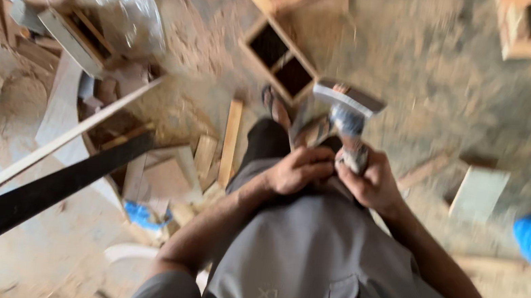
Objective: The person assembles wooden frames by positioning planks and hammering nails into joints. They repeatedly pick up nails, align frame pieces, and strike the nails with a hammer to secure the structure.
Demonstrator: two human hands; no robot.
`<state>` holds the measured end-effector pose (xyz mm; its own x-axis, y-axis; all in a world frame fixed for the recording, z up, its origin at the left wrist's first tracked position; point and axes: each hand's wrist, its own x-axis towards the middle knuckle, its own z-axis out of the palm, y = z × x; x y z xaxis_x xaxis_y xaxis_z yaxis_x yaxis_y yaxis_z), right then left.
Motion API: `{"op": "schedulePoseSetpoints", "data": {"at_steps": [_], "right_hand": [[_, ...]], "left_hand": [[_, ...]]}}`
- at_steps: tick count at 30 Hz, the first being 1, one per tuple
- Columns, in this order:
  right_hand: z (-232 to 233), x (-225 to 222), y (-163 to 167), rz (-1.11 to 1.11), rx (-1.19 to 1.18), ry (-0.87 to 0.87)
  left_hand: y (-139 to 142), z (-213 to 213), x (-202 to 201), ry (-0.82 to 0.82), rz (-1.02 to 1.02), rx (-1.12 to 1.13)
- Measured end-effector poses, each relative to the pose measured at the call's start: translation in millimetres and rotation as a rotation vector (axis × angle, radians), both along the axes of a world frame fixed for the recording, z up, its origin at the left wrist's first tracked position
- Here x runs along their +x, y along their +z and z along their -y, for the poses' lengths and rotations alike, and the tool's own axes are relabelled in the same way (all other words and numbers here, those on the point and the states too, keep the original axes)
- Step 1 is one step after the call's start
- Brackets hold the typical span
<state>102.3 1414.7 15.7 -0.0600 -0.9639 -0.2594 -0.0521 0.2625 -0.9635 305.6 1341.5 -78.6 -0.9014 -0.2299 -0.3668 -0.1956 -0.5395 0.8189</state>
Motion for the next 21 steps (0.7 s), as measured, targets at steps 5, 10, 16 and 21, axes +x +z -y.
{"op": "schedulePoseSetpoints", "data": {"at_steps": [5, 10, 16, 21], "right_hand": [[21, 2, 29, -0.230, 0.110, 0.201], [41, 3, 39, -0.205, 0.044, 0.190], [63, 3, 30, 0.049, -0.128, 0.039], [83, -2, 13, 0.208, -0.085, -0.131]], "left_hand": [[22, 21, 2, 0.026, -0.243, 0.148], [29, 42, 8, 0.050, -0.352, 0.145], [27, 84, 14, 0.244, -0.382, 0.284], [19, 112, 26, 0.232, -0.428, 0.312]]}}
